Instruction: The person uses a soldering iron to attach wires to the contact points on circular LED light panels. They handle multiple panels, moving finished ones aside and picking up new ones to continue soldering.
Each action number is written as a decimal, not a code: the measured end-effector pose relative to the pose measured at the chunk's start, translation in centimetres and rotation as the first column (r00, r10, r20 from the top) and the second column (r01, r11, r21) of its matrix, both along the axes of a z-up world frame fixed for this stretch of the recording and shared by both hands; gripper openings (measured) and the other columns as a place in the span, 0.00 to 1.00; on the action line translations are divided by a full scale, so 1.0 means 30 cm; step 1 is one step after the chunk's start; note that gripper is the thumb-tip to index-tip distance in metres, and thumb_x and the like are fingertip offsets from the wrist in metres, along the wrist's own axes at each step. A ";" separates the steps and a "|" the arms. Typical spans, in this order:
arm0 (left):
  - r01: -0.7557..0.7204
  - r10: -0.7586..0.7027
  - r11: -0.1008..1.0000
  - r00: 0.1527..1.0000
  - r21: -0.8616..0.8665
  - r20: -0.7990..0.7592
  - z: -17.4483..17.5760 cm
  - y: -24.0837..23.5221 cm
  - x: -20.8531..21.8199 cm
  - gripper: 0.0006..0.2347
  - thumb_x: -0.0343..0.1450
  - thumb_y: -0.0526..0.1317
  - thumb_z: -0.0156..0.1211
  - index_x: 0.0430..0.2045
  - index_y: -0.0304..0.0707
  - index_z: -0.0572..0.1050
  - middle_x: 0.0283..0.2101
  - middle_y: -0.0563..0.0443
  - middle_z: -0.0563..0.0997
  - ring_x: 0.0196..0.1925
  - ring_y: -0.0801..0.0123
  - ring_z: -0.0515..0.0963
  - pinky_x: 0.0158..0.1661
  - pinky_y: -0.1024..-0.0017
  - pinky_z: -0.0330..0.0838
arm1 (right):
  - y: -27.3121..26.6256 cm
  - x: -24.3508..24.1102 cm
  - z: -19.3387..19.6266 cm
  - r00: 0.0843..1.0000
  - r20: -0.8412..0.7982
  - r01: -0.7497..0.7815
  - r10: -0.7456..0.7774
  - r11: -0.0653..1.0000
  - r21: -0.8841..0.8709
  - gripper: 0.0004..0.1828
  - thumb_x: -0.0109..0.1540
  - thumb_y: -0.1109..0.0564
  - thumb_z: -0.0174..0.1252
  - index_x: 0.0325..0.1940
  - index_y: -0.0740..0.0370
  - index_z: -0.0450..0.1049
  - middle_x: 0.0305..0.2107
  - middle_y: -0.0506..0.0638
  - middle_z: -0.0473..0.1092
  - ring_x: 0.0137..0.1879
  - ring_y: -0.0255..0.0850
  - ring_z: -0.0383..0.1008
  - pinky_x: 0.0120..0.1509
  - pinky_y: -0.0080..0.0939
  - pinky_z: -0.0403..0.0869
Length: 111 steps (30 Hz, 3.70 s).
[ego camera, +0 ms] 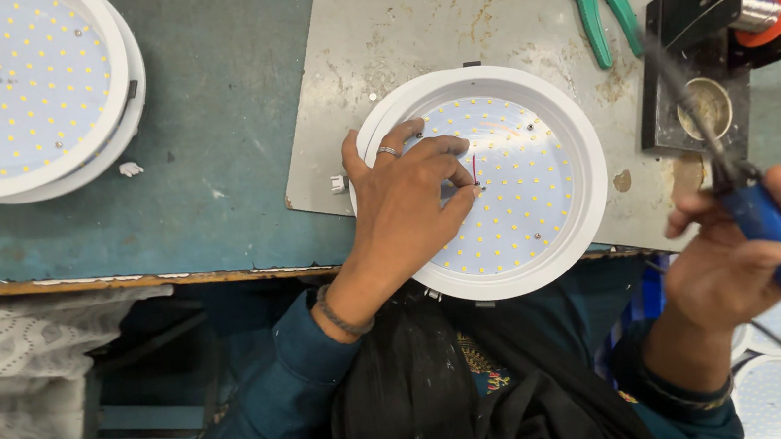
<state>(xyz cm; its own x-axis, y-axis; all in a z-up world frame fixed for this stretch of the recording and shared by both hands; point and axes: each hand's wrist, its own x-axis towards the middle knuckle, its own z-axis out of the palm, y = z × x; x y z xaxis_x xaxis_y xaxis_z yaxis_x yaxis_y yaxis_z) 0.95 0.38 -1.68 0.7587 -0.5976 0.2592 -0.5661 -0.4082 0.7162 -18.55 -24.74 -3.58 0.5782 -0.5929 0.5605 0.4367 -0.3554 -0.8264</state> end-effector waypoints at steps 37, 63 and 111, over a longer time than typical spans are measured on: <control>-0.034 0.034 0.999 0.987 -0.005 0.157 -0.004 -0.016 -0.037 0.03 0.63 0.39 0.65 0.20 0.44 0.83 0.50 0.60 0.81 0.66 0.47 0.67 0.63 0.26 0.39 | 0.037 0.028 0.064 0.990 -0.136 -0.044 0.044 0.999 0.002 0.16 0.69 0.62 0.56 0.57 0.68 0.59 0.35 0.67 0.73 0.25 0.37 0.67 0.29 0.30 0.68; -0.037 0.040 0.999 0.976 -0.015 0.214 -0.019 -0.012 -0.050 0.04 0.65 0.40 0.65 0.25 0.42 0.84 0.51 0.59 0.80 0.67 0.45 0.67 0.63 0.24 0.39 | 0.033 0.021 0.056 0.986 -0.167 -0.001 0.003 1.000 0.010 0.16 0.68 0.62 0.56 0.55 0.66 0.59 0.35 0.65 0.73 0.24 0.36 0.66 0.28 0.29 0.68; 0.041 -0.023 0.990 0.991 0.132 -0.129 -0.010 0.274 0.093 0.24 0.72 0.37 0.61 0.63 0.40 0.60 0.32 0.30 0.80 0.36 0.34 0.80 0.36 0.46 0.73 | 0.134 0.179 -0.120 0.993 -0.023 -0.118 0.116 0.983 -0.140 0.23 0.77 0.41 0.51 0.68 0.54 0.55 0.58 0.61 0.68 0.61 0.52 0.75 0.68 0.55 0.75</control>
